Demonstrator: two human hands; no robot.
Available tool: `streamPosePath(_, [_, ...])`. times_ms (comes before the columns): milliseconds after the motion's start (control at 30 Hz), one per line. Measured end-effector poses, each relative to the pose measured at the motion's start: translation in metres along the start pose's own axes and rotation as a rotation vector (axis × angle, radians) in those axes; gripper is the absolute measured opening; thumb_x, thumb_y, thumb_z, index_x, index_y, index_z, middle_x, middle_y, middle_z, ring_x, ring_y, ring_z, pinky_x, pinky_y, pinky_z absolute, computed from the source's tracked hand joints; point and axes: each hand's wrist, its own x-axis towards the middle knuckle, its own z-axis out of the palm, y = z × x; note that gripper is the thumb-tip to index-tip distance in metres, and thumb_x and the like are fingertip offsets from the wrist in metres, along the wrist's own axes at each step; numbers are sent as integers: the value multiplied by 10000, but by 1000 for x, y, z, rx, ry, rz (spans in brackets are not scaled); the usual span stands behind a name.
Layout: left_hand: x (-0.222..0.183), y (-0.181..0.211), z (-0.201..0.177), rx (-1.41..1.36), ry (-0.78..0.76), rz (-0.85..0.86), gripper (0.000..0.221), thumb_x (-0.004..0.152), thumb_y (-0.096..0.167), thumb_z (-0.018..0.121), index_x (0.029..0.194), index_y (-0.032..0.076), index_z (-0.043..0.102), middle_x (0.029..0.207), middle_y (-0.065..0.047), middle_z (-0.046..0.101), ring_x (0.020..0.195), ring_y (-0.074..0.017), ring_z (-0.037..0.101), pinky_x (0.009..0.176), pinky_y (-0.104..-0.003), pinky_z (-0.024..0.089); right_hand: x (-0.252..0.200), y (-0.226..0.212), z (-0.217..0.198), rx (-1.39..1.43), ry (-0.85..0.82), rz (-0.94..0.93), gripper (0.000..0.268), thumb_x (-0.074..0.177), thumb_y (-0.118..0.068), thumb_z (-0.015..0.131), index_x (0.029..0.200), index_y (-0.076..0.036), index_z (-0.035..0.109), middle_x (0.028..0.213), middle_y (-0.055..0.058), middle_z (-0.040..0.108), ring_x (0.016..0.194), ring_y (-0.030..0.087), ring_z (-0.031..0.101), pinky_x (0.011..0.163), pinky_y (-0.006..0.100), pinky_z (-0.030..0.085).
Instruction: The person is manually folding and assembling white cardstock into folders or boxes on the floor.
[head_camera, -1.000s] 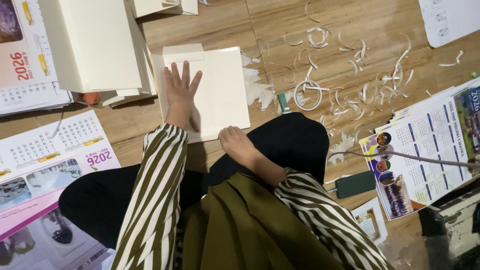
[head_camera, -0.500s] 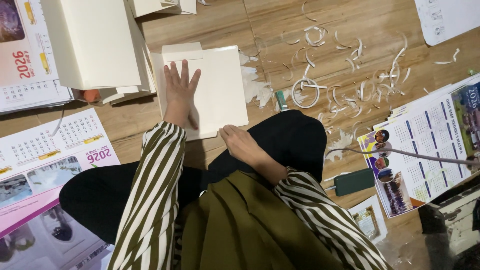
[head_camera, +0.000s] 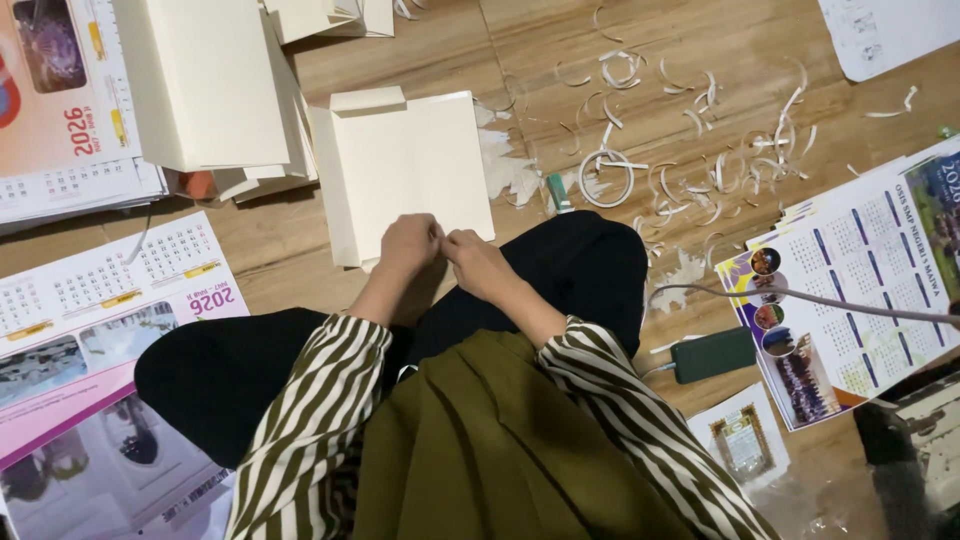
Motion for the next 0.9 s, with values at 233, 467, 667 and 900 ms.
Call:
streamPosePath(233, [-18,9,-7,-28,77,-98,82,670,181,711,739,207,675,705,-21,562,694,-242,616,628,-361,509,-1,12,13,143,-19,80,265,792,2,419,965,-43,614,972,95,535,998,270,502,742,338,495])
streamPosePath(467, [-49,31,-33,-16,108,-143,54,699,174,715,708,138,675,839,-74,501,827,-302,557,707,-387,425,1,14,12,191,-57,101,299,815,-6,436,1063,-29,601,1040,128,537,1056,303,487,804,377,481])
streamPosePath(667, [-47,32,-32,-45,130,-241,55,719,188,687,683,149,673,826,-71,491,825,-301,547,706,-375,406,0,20,17,220,-60,112,280,839,-50,451,1072,-50,607,1053,122,534,1066,303,483,825,384,470])
streamPosePath(900, [-57,38,-51,-103,94,-256,21,704,188,696,688,176,692,830,-77,523,855,-315,544,756,-390,384,0,23,20,229,-41,105,267,837,-57,473,1064,-62,614,1050,121,538,1063,304,488,828,389,468])
